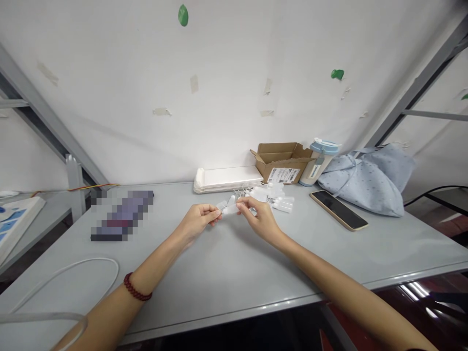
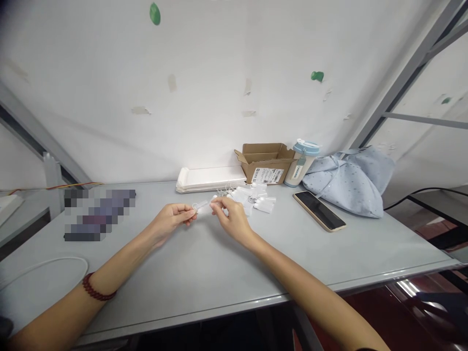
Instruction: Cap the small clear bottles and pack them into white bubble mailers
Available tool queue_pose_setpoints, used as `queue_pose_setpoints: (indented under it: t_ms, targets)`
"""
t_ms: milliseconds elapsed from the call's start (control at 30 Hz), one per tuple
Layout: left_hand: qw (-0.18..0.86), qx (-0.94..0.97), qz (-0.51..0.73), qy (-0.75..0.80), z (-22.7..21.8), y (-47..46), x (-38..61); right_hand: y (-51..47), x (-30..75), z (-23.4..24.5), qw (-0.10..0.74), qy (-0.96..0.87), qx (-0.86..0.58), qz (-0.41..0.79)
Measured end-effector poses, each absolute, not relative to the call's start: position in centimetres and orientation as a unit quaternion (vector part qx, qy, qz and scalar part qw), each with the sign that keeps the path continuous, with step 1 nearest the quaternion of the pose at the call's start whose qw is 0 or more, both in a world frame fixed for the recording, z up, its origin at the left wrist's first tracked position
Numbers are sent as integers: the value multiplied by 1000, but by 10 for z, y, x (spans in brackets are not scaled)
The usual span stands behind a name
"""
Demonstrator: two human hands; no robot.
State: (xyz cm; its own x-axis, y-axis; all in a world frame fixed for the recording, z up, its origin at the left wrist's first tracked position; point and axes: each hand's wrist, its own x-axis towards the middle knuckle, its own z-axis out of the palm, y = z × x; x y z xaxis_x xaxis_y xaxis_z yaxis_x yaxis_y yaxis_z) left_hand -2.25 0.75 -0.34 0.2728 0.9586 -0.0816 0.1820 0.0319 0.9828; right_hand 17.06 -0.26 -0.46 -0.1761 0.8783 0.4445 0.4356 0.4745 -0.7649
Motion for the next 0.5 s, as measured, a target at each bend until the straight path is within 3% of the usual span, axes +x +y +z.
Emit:
queue_pose_setpoints:
  t_ms: [267,500]
  targets:
    - [573,544,405,460,7,10,-28,-2,170,2,484,-700,-455,264]
    - [576,565,363,466,11,9,-30,-3,169,1,482,-685,-470,280]
